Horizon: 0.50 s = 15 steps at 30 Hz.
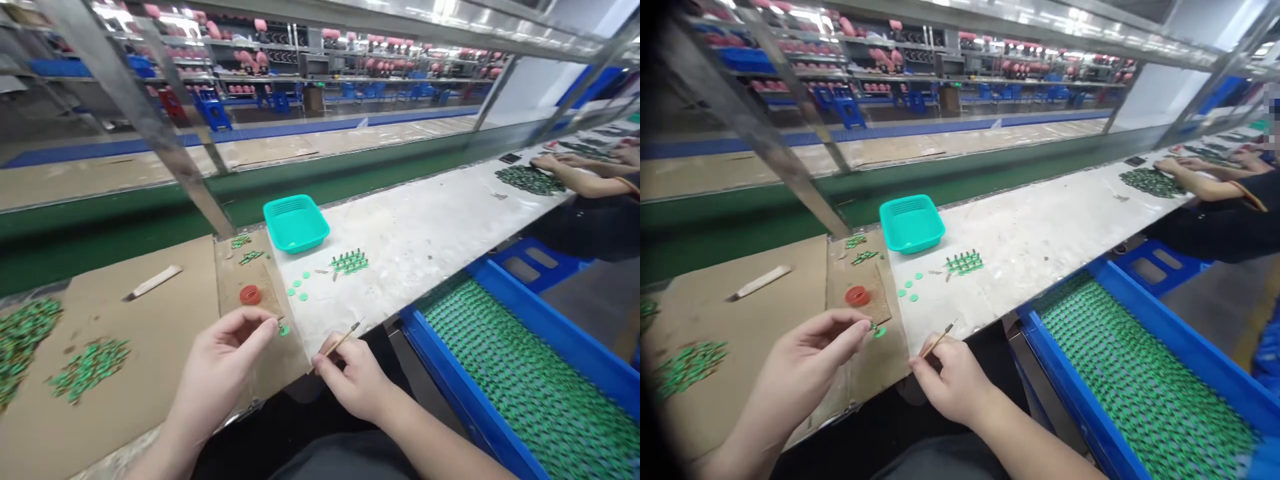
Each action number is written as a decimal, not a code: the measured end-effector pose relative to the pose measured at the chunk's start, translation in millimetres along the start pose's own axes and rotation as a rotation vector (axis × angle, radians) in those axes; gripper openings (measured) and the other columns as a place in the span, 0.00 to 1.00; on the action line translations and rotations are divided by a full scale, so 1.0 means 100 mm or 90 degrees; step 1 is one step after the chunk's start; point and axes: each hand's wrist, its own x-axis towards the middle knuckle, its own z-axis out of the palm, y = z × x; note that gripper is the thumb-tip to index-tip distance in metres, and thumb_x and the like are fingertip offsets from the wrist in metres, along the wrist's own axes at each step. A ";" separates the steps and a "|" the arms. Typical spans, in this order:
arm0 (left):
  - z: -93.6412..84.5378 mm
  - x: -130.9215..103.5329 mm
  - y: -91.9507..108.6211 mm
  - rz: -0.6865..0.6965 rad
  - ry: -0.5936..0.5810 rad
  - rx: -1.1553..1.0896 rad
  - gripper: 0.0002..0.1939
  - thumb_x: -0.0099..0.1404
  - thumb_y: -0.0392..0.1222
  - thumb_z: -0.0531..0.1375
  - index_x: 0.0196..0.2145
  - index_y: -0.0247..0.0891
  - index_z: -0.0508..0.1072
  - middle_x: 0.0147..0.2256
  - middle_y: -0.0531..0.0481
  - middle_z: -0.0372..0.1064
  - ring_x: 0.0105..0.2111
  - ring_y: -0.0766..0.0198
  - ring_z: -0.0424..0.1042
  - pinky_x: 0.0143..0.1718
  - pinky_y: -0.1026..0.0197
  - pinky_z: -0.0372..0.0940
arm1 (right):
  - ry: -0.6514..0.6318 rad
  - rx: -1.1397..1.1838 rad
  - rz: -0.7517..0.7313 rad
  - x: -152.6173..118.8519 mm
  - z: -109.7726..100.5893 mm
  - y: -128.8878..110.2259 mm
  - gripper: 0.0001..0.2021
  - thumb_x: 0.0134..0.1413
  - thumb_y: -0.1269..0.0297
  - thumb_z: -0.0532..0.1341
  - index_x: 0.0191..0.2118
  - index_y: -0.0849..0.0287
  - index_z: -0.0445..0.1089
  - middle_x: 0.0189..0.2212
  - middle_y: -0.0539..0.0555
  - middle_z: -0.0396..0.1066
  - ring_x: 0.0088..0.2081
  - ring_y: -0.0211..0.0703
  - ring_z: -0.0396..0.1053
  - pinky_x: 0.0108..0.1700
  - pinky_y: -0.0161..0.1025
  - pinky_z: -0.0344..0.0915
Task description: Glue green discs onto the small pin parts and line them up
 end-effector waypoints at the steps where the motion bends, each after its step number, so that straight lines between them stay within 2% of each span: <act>1: 0.12 0.09 -0.01 0.025 -0.008 0.021 0.18 0.63 0.62 0.71 0.32 0.45 0.83 0.30 0.49 0.82 0.29 0.58 0.78 0.30 0.59 0.72 | 0.014 0.001 0.006 -0.04 -0.05 -0.01 0.12 0.74 0.62 0.64 0.34 0.55 0.75 0.32 0.53 0.81 0.34 0.45 0.82 0.41 0.38 0.76; 6: 0.77 0.60 -0.06 0.102 -0.060 0.092 0.17 0.67 0.59 0.66 0.35 0.44 0.85 0.39 0.47 0.86 0.37 0.55 0.81 0.39 0.55 0.75 | 0.072 0.002 0.036 -0.28 -0.31 -0.01 0.11 0.75 0.62 0.64 0.36 0.54 0.74 0.31 0.52 0.79 0.33 0.44 0.80 0.38 0.38 0.74; 9: 1.08 0.85 -0.11 0.134 -0.077 0.160 0.16 0.73 0.57 0.66 0.40 0.42 0.85 0.43 0.47 0.85 0.41 0.56 0.80 0.47 0.52 0.76 | 0.088 0.000 0.045 -0.35 -0.43 0.01 0.11 0.75 0.62 0.64 0.36 0.54 0.74 0.31 0.51 0.78 0.32 0.43 0.78 0.37 0.38 0.72; 12: 1.25 0.99 -0.16 0.148 -0.093 0.226 0.18 0.78 0.58 0.66 0.47 0.39 0.81 0.46 0.47 0.82 0.45 0.58 0.80 0.53 0.48 0.77 | 0.096 0.001 0.052 -0.38 -0.52 0.02 0.11 0.75 0.62 0.64 0.36 0.54 0.74 0.31 0.51 0.78 0.33 0.43 0.78 0.38 0.37 0.72; 15: 1.32 1.03 -0.19 0.150 -0.101 0.273 0.18 0.79 0.57 0.66 0.52 0.39 0.80 0.50 0.46 0.81 0.48 0.57 0.81 0.54 0.47 0.79 | 0.102 0.004 0.058 -0.39 -0.61 0.03 0.11 0.75 0.62 0.64 0.36 0.54 0.74 0.31 0.51 0.78 0.33 0.43 0.78 0.39 0.37 0.73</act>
